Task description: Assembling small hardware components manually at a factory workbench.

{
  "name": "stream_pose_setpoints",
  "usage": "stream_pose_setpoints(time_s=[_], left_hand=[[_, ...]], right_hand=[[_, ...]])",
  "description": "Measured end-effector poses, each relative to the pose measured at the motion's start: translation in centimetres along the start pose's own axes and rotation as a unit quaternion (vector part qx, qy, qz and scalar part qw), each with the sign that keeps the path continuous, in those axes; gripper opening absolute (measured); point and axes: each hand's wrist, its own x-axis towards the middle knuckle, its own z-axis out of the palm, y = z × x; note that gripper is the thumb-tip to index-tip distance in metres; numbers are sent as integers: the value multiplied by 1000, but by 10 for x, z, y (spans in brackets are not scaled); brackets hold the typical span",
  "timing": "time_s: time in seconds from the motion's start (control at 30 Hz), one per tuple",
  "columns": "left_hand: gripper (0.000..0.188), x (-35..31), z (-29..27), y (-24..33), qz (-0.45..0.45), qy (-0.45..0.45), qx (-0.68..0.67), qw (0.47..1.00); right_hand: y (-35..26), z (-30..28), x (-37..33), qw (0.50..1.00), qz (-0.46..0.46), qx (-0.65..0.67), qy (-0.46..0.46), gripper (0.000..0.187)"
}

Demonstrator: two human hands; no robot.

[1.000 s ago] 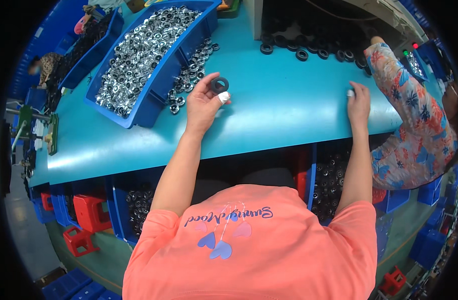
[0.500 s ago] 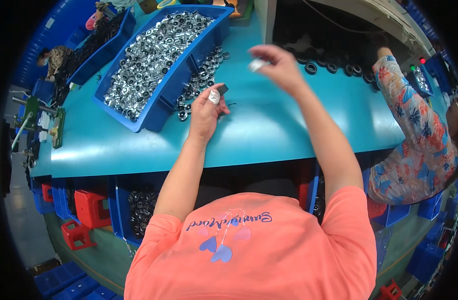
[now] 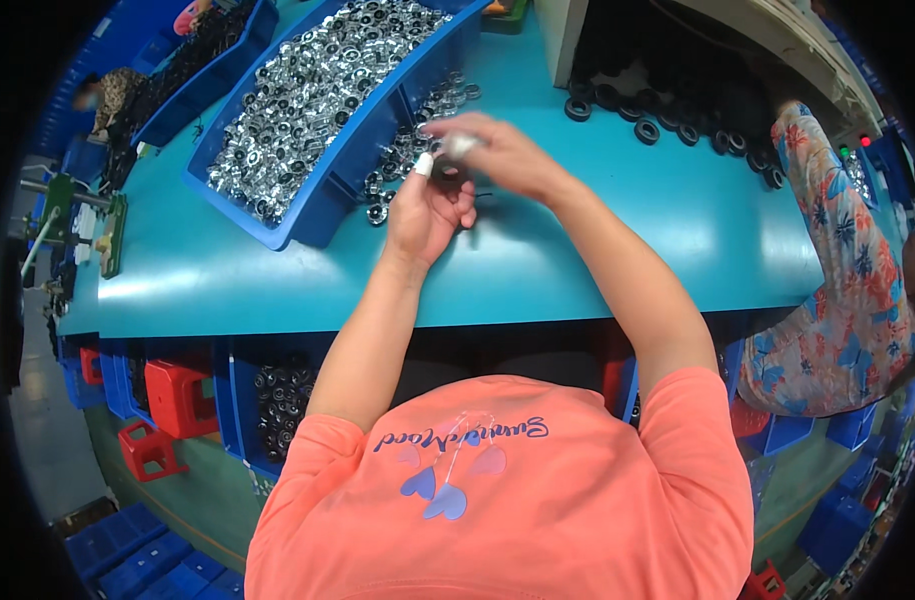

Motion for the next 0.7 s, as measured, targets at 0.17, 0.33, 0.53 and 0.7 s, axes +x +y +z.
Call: stream_pose_setpoints(time_s=[0.17, 0.33, 0.53, 0.7], left_hand=[[51, -2, 0, 6, 16, 8, -72, 997], [52, -2, -2, 7, 15, 3, -57, 998], [49, -4, -1, 6, 20, -5, -44, 999], [48, -2, 0, 6, 30, -5, -28, 999]], right_hand=[[27, -3, 7, 984, 61, -152, 66, 37], [40, 18, 1, 958, -57, -275, 53, 43], [35, 32, -3, 935, -32, -350, 52, 35], [38, 31, -2, 949, -43, -301, 81, 33]])
